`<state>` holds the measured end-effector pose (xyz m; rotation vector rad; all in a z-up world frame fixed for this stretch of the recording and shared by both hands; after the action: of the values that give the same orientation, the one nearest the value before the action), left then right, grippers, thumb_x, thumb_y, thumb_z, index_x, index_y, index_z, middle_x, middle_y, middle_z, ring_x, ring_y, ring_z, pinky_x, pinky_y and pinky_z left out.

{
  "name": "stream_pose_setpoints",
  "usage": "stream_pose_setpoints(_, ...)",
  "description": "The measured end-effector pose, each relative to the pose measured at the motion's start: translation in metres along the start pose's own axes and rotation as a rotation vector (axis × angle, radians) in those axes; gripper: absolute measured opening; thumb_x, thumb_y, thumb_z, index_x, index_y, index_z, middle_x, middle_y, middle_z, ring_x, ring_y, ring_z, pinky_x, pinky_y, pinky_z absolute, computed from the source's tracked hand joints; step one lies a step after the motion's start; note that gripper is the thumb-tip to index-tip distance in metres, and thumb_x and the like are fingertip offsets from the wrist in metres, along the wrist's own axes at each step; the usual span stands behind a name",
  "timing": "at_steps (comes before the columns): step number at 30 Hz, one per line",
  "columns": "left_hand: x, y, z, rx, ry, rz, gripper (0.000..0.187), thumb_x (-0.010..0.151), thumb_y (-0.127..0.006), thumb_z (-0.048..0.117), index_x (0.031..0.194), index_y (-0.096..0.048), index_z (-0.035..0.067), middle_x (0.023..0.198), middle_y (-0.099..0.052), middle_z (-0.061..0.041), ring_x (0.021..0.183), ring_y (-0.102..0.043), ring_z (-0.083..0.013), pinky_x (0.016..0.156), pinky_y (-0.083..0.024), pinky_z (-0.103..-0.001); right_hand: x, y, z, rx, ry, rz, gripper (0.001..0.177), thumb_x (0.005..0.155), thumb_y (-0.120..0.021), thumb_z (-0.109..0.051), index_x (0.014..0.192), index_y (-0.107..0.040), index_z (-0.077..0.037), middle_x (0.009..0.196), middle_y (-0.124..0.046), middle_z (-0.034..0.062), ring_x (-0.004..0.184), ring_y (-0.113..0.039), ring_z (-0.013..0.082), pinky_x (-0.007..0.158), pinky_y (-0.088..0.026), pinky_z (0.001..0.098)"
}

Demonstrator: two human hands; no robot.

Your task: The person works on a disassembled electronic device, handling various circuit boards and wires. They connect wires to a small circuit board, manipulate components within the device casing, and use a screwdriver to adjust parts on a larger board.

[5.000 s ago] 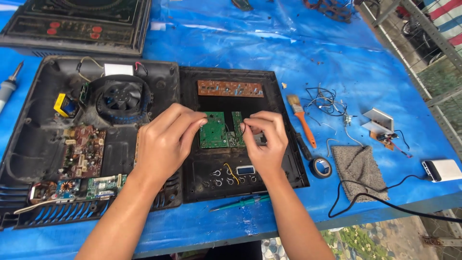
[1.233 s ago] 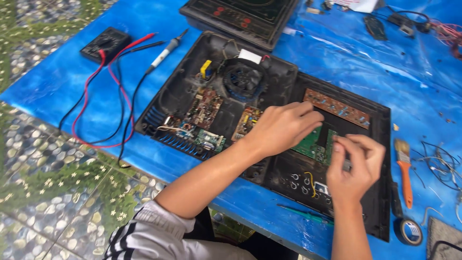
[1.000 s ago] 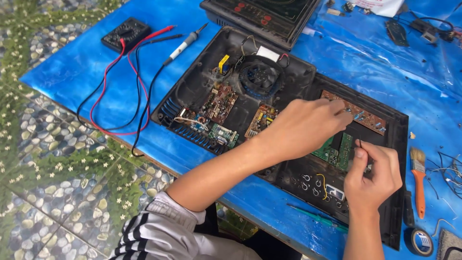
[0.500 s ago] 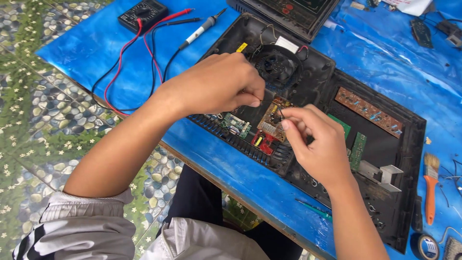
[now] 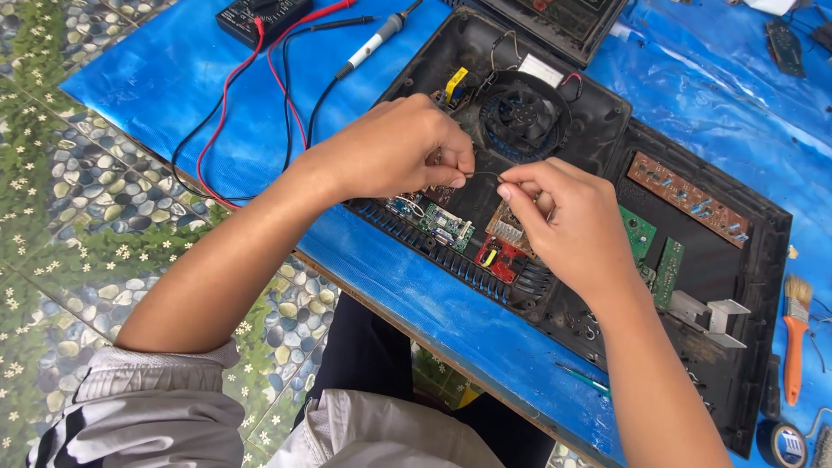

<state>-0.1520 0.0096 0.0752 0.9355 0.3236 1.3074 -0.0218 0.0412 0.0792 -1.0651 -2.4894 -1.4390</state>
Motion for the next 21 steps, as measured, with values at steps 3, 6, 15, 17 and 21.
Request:
stream_pose_setpoints(3,0.002,-0.001,-0.001,-0.007,-0.019,0.013,0.006,0.088,-0.079,0.005,0.086,-0.081,0.01,0.071,-0.075,-0.006,0.059,-0.071,-0.025,0.055,-0.057,-0.041,0.001,-0.003,0.006,0.009,-0.023,0.01,0.014,0.097,-0.066,0.01,0.099,-0.079,0.003,0.056,-0.058,0.0075,0.038,-0.05,0.0121,0.036,-0.037,0.0261)
stream_pose_setpoints(6,0.004,-0.006,-0.002,-0.039,-0.043,0.022,0.008,0.087,-0.08,0.004,0.084,-0.08,0.011,0.071,-0.075,-0.005,0.059,-0.071,-0.0239,0.055,-0.057,-0.04,0.003,-0.006,0.008,0.024,-0.05,0.013,0.014,0.097,-0.067,0.008,0.097,-0.079,0.001,0.05,-0.053,0.0055,0.036,-0.046,0.0117,0.035,-0.036,0.0242)
stream_pose_setpoints(15,0.003,-0.024,-0.012,0.02,0.061,-0.108,0.006,0.084,-0.081,0.008,0.083,-0.082,0.014,0.07,-0.076,-0.005,0.061,-0.073,-0.0265,0.06,-0.058,-0.044,0.011,-0.02,0.006,-0.073,-0.04,-0.108,0.011,0.093,-0.071,0.004,0.09,-0.079,-0.003,0.066,-0.062,0.0074,0.046,-0.06,0.0162,0.043,-0.044,0.0304)
stream_pose_setpoints(17,0.004,-0.033,-0.017,0.059,0.067,-0.125,0.007,0.084,-0.08,0.009,0.081,-0.082,0.015,0.067,-0.075,-0.004,0.059,-0.073,-0.0266,0.06,-0.058,-0.044,0.012,-0.026,0.002,-0.123,-0.057,-0.156,0.011,0.093,-0.07,0.002,0.088,-0.079,-0.002,0.066,-0.061,0.009,0.047,-0.061,0.0218,0.045,-0.045,0.0345)
stream_pose_setpoints(21,0.007,-0.057,-0.027,0.127,0.102,-0.242,0.005,0.086,-0.079,0.012,0.085,-0.084,0.015,0.068,-0.075,-0.006,0.066,-0.074,-0.0305,0.069,-0.059,-0.048,0.008,-0.038,0.009,-0.216,-0.122,-0.297,0.01,0.094,-0.071,-0.005,0.089,-0.08,-0.005,0.065,-0.062,0.0057,0.049,-0.061,0.0239,0.049,-0.049,0.0363)
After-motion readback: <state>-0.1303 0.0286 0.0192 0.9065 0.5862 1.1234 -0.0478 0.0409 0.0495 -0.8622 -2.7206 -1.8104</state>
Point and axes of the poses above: each hand's wrist, its own x-axis towards the middle knuckle, its own y-axis out of the back of the hand, z = x × y, the point moved 10 cm from there along x, towards the middle knuckle
